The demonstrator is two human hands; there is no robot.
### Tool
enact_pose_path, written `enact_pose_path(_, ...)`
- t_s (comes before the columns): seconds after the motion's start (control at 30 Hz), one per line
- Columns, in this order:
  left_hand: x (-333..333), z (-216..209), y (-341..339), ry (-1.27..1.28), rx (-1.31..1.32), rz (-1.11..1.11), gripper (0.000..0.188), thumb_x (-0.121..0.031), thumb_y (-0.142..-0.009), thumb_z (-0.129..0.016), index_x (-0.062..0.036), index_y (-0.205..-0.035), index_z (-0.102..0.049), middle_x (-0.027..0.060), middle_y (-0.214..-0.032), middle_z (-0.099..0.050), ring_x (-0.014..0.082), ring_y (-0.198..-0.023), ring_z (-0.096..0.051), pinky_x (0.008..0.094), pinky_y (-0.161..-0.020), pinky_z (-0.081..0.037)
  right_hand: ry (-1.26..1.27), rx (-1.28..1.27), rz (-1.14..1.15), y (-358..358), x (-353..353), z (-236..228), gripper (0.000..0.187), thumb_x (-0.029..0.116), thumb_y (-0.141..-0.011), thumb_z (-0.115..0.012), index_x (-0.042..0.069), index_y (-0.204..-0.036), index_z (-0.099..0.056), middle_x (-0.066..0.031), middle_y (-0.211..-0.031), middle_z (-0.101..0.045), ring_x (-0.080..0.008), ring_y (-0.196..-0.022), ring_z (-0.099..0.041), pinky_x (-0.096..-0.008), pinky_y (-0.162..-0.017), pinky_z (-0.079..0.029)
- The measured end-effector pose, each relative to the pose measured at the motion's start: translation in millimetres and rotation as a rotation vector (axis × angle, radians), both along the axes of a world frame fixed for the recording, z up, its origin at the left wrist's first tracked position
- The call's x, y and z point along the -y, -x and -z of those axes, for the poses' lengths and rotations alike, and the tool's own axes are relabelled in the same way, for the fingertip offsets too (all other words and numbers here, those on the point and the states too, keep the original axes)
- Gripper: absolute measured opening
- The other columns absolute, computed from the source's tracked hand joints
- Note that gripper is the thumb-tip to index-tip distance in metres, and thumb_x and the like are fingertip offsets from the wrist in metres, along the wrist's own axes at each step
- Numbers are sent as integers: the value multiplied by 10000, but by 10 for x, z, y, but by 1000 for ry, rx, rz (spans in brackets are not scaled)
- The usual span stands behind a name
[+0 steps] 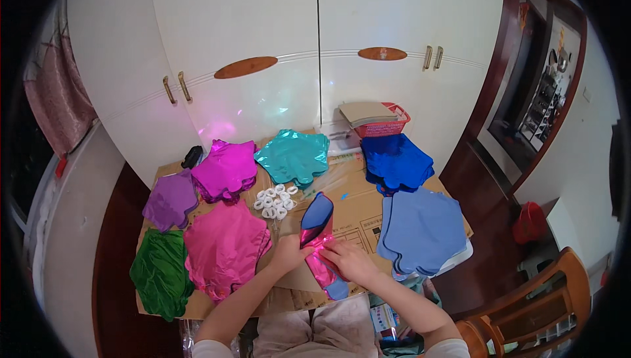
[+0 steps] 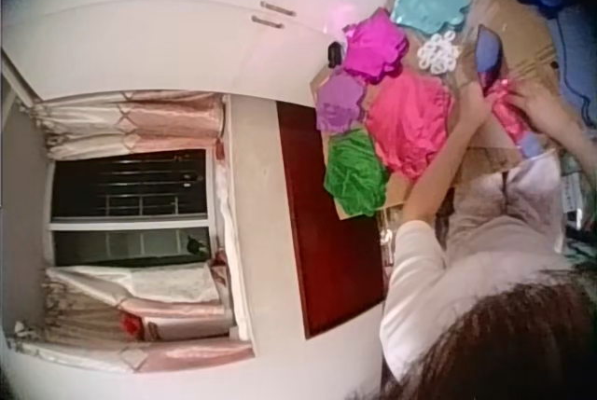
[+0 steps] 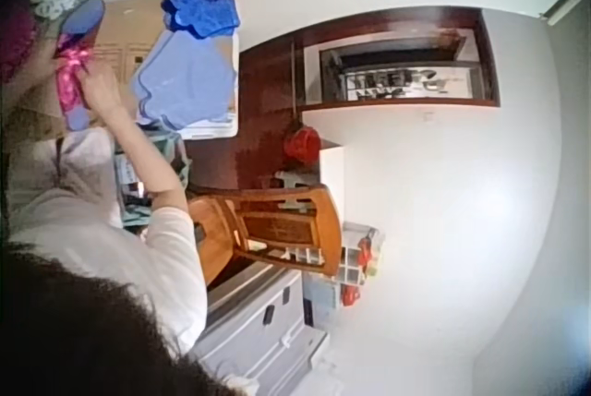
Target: Folding colorful clothes and placing them into clear plastic bags with cardboard backing.
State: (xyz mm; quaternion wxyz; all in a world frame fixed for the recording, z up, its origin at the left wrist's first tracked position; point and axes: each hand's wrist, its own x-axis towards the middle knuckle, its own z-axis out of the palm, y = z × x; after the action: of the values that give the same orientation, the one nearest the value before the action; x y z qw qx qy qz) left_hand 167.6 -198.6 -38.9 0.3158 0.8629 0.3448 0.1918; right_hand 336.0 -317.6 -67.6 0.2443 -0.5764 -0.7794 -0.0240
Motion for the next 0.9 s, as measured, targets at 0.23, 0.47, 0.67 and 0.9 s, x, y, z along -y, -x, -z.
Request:
enact_pose_path(0.23,-41,215,38,-118,98,7,225,-191,-690,-704,13,-741,-624,181,-707,-581,380,-699,-577,445,-645,-461,28,-15,49,18,24,6,305,145,-827,-513,107,-1113,-612,-133,-1176,-546,-303,-1103,-531,-400,-909,-447)
enact_pose_path(0.47,86,124,138,-596,-2,198,141,-144,-699,-624,-32,-782,-649,104,-699,-555,277,-734,-560,377,-681,-450,109,-6,61,14,24,-32,299,152,-789,-552,103,-1076,-618,-124,-1143,-563,-299,-1019,-558,-388,-847,-464)
enact_pose_path(0.67,177,168,187,-874,42,321,236,-115,-722,-559,-42,-929,-646,36,-773,-559,187,-770,-554,329,-689,-433,-13,-225,160,-23,20,108,350,132,-709,-580,40,-1045,-610,-120,-1081,-569,-293,-1045,-519,-379,-913,-395)
enact_pose_path(0.9,274,150,208,-906,96,292,200,-112,-722,-586,-61,-902,-657,40,-911,-646,172,-809,-579,314,-714,-446,8,-190,193,-48,92,27,460,157,-703,-587,20,-1136,-519,-116,-1113,-541,-313,-1081,-474,-401,-935,-355)
